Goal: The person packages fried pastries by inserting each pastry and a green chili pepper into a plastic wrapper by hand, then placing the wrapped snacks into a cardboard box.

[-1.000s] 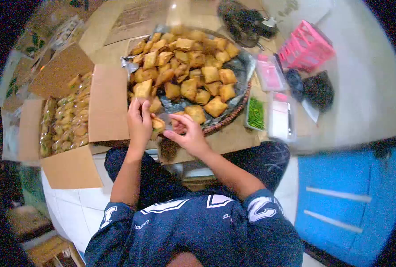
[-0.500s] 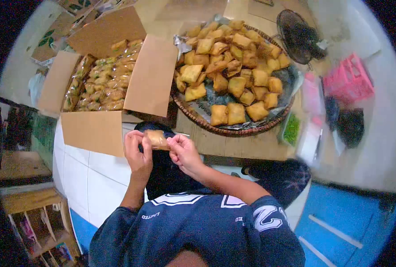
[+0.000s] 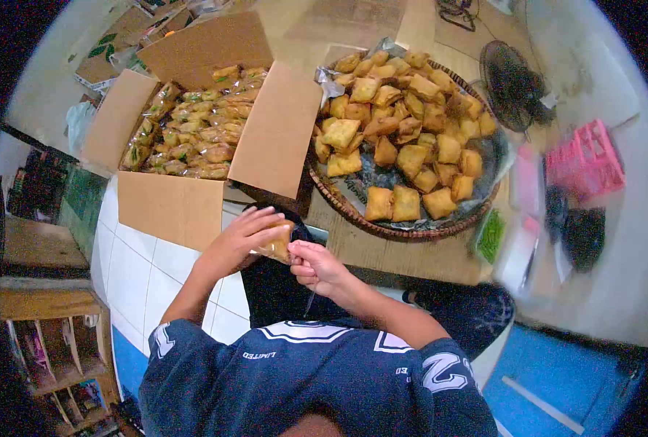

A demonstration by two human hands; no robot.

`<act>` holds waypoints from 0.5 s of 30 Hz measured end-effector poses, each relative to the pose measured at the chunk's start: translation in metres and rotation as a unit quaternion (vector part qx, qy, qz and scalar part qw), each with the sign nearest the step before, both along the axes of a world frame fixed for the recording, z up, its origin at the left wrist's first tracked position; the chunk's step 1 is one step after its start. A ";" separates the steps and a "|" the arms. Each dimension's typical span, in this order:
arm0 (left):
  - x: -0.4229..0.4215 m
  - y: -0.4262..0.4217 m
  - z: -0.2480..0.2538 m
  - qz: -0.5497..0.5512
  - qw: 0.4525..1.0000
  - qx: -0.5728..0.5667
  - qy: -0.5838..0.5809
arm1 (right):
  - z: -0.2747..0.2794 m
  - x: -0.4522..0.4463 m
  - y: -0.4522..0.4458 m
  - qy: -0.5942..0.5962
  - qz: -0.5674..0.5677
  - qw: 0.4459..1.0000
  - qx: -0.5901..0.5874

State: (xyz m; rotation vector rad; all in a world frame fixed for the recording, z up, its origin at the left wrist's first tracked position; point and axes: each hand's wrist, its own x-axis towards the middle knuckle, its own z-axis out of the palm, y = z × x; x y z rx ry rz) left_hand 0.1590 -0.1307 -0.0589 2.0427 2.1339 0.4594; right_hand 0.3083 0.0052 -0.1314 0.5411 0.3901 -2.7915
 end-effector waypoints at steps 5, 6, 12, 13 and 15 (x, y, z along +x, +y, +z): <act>-0.001 0.001 -0.016 0.119 0.924 0.067 -0.357 | 0.018 0.013 0.014 0.015 0.007 0.998 -0.061; 0.000 0.000 -0.017 0.166 0.881 0.177 -0.405 | 0.013 0.023 0.020 0.038 0.011 0.998 -0.051; -0.107 -0.004 0.037 0.302 0.654 0.287 -0.632 | 0.023 0.135 0.108 -0.123 -0.213 0.968 0.041; -0.153 -0.011 0.030 0.284 0.707 0.240 -0.601 | 0.022 0.168 0.125 -0.110 -0.261 0.958 0.055; -0.201 0.013 0.034 0.347 0.748 0.292 -0.483 | 0.026 0.241 0.154 -0.026 -0.352 0.928 0.115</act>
